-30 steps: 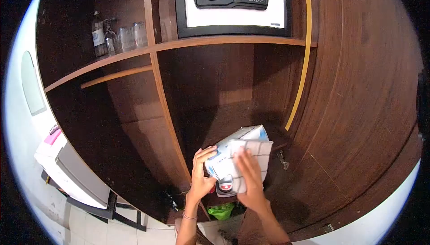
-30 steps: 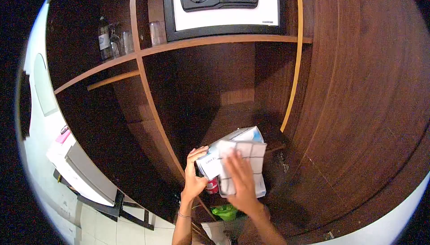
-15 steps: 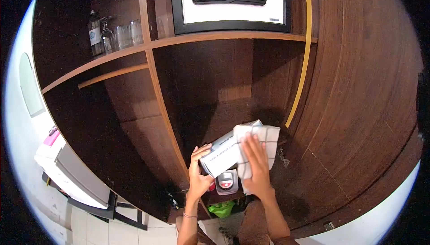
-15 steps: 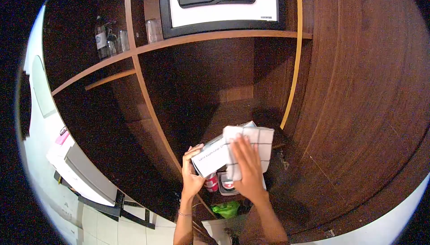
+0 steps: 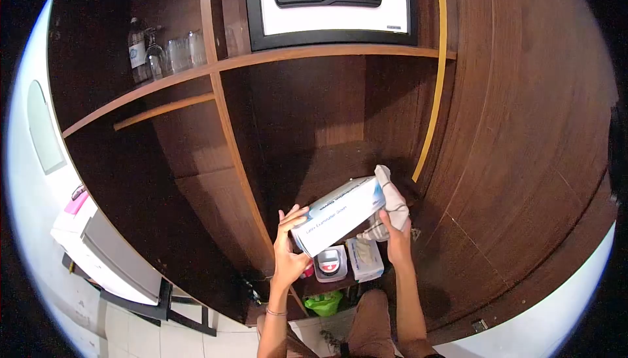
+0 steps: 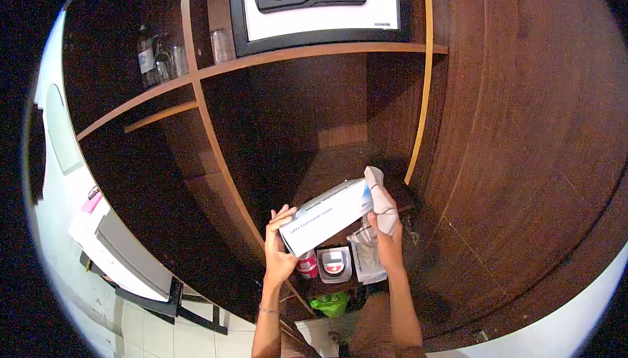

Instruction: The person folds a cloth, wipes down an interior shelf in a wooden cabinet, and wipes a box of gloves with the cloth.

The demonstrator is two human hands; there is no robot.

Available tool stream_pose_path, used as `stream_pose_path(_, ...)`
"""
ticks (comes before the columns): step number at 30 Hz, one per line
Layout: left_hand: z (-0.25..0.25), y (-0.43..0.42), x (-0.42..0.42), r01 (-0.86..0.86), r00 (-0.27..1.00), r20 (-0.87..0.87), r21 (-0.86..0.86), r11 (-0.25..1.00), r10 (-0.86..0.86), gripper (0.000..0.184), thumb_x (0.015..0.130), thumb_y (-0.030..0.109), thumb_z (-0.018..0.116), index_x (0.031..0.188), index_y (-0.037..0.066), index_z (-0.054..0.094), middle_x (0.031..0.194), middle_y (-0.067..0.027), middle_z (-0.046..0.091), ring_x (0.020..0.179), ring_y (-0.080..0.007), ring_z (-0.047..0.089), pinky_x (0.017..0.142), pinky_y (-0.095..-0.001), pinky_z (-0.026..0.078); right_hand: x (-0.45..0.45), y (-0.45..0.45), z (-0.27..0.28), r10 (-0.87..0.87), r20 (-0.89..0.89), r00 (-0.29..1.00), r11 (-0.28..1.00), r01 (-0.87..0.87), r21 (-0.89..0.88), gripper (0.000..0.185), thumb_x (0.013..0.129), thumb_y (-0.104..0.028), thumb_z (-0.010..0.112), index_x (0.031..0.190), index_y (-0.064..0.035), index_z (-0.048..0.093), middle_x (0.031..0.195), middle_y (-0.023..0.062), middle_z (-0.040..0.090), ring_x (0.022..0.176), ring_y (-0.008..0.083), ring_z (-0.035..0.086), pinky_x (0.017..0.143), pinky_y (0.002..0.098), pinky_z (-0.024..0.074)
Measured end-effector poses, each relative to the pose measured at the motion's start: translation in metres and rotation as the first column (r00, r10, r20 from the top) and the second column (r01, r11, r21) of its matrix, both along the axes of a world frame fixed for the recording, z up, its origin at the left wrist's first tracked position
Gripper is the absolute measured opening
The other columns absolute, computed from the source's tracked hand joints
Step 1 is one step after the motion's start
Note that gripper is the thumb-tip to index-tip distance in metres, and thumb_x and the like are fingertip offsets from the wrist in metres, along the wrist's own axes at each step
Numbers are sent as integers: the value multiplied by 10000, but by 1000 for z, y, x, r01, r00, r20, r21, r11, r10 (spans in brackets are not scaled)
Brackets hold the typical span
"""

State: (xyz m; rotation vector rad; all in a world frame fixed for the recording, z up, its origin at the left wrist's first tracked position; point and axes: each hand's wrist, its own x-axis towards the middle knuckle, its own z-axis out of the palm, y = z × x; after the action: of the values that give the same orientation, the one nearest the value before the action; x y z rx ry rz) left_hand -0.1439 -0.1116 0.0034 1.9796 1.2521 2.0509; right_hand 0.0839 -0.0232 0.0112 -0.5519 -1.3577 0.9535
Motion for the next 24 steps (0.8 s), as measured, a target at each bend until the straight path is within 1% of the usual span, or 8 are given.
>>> stream_pose_path(3,-4,2,-5,12,1000,-20,-5,1000,-12,678,732,122,893,1298,102,520,1417,-157,611,1485,-359,421,1288,-563,101,4,1,-10,84,-126,989,961,-114,-252,579,982,-189,689,1504,-31,497,1472,101,551,1346,194,488,1133,318,343)
stream_pose_path(8,3,2,-3,47,999,-14,-24,999,-47,781,696,118,945,1323,112,479,1438,-169,580,1502,-366,383,1294,-531,143,8,-27,24,39,-53,998,998,-37,48,551,969,-164,675,1485,-37,527,1444,100,557,1296,192,509,1117,322,346)
stream_pose_path(15,12,6,10,26,998,51,-99,995,-21,843,661,86,958,1356,56,482,1494,-159,470,1480,-330,415,1204,-473,410,19,-59,55,-259,194,946,930,190,315,526,920,-74,639,1445,-79,603,1561,185,443,1332,286,546,1081,387,425)
stream_pose_path(17,7,12,11,99,984,154,-37,994,-93,793,661,114,970,1333,28,557,1424,-157,538,1431,-323,479,1181,-467,410,16,-67,63,-259,241,935,943,190,275,519,971,-269,650,1443,-60,602,1568,200,461,1461,333,419,1190,467,314)
stream_pose_path(18,7,13,9,86,990,113,-50,995,-80,801,660,75,955,1345,39,540,1426,-138,517,1448,-339,462,1221,-480,391,17,-64,60,-321,267,909,914,223,340,512,926,-70,634,1437,-79,610,1580,189,432,1357,289,536,1099,404,432)
stream_pose_path(19,7,14,8,88,990,113,-51,995,-82,801,660,75,955,1345,39,540,1426,-138,517,1448,-339,462,1221,-480,391,18,-61,56,-323,267,908,913,225,339,512,926,-70,634,1437,-79,610,1580,189,432,1357,289,536,1099,404,432)
stream_pose_path(21,12,17,5,115,992,57,-16,993,-113,801,667,69,950,1354,39,540,1418,-137,532,1462,-338,444,1225,-485,385,18,-54,48,-179,86,980,969,160,187,571,973,-265,675,1474,-21,553,1569,164,470,1444,288,434,1203,413,277)
stream_pose_path(24,16,25,-8,119,991,-59,-46,992,-121,822,672,59,945,1382,46,530,1422,-149,538,1465,-343,439,1230,-488,375,20,-37,24,-97,-27,995,991,99,91,569,983,-254,675,1475,-2,540,1554,133,496,1440,237,427,1212,378,251)
